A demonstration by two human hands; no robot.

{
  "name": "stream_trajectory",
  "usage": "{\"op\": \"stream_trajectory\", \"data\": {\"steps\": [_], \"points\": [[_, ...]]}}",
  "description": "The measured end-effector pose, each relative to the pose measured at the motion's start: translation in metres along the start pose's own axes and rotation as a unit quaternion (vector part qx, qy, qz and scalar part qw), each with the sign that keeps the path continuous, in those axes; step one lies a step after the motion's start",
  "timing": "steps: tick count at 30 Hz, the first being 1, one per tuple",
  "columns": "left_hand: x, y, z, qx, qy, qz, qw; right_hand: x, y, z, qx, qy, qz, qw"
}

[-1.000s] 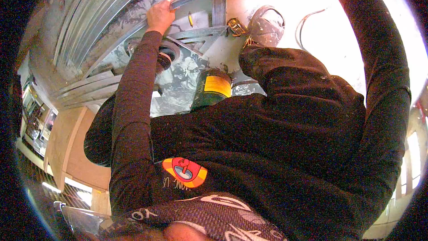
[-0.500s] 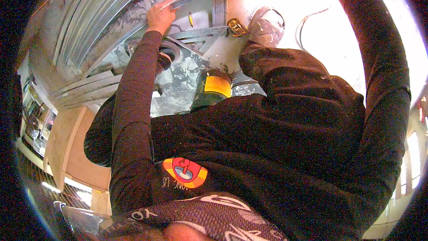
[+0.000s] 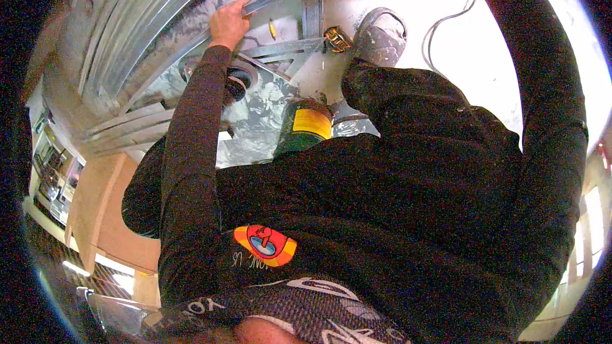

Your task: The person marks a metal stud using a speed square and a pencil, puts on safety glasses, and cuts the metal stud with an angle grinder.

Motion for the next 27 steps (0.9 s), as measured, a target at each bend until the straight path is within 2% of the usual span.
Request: {"op": "stream_trajectory", "data": {"steps": [1, 3, 4, 5, 7, 9, 10, 11, 13, 14, 15, 17, 18, 19, 21, 22, 23, 25, 26, 27], "points": [[0.003, -0.004, 0.0, 0.001, 0.003, -0.004, 1.0, -0.003, -0.004, 0.001, -0.012, -0.006, -0.014, 1.0], [0.01, -0.006, -0.002, -0.04, -0.007, 0.065, 0.997, -0.017, -0.006, -0.007, -0.025, -0.005, -0.036, 0.999], [0.018, -0.013, -0.007, -0.039, 0.002, 0.059, 0.997, -0.025, -0.008, -0.021, 0.034, -0.028, -0.104, 0.994], [0.024, -0.014, -0.011, -0.049, -0.009, 0.094, 0.994, -0.036, -0.007, -0.035, 0.095, -0.05, -0.17, 0.98], [0.038, -0.015, -0.024, -0.056, -0.005, 0.128, 0.99, -0.057, 0.003, -0.055, 0.222, -0.085, -0.221, 0.946], [0.055, -0.021, -0.047, -0.139, 0.009, 0.093, 0.986, -0.094, 0.016, -0.077, 0.29, -0.032, -0.305, 0.907], [0.065, -0.022, -0.063, -0.084, 0.01, 0.114, 0.99, -0.107, 0.035, -0.104, 0.361, 0.014, -0.359, 0.861], [0.071, -0.022, -0.077, -0.085, 0.026, 0.113, 0.99, -0.127, 0.036, -0.096, 0.291, 0.052, -0.345, 0.891], [0.083, -0.03, -0.092, -0.177, 0.005, 0.046, 0.983, -0.163, 0.05, -0.097, 0.261, 0.12, -0.418, 0.862], [0.086, -0.033, -0.096, -0.159, 0.009, 0.024, 0.987, -0.181, 0.066, -0.111, 0.238, 0.16, -0.463, 0.839], [0.083, -0.035, -0.097, -0.158, 0.015, 0.026, 0.987, -0.19, 0.077, -0.112, 0.24, 0.164, -0.467, 0.835], [0.072, -0.048, -0.095, -0.115, 0.059, -0.017, 0.991, -0.216, 0.101, -0.112, 0.273, 0.239, -0.49, 0.793], [0.065, -0.041, -0.084, -0.081, 0.099, -0.043, 0.991, -0.222, 0.102, -0.089, 0.305, 0.21, -0.498, 0.784], [0.06, -0.032, -0.071, -0.078, 0.107, -0.041, 0.99, -0.224, 0.12, -0.107, 0.309, 0.212, -0.502, 0.779], [0.057, -0.012, -0.052, -0.049, 0.103, 0.002, 0.993, -0.219, 0.177, -0.152, 0.308, 0.211, -0.5, 0.781], [0.061, -0.002, -0.049, -0.014, 0.067, 0.06, 0.996, -0.221, 0.191, -0.154, 0.3, 0.233, -0.515, 0.769], [0.067, -0.005, -0.052, -0.011, 0.074, 0.065, 0.995, -0.222, 0.194, -0.149, 0.305, 0.238, -0.516, 0.764], [0.079, 0.005, -0.049, -0.01, 0.036, 0.206, 0.978, -0.217, 0.195, -0.135, 0.283, 0.213, -0.481, 0.802], [0.087, 0.011, -0.047, -0.046, 0.034, 0.253, 0.966, -0.218, 0.197, -0.128, 0.297, 0.251, -0.473, 0.79], [0.092, 0.013, -0.046, -0.043, 0.038, 0.254, 0.965, -0.215, 0.2, -0.129, 0.3, 0.253, -0.475, 0.788]]}}
Point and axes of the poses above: each hand's wrist, its own x-axis towards the middle knuckle, its own y-axis out of the palm, z = x × y, the point moved 7 cm from there along x, towards the middle knuckle, and after that the axes turned 9 degrees about -y, right-handed, at the moved point
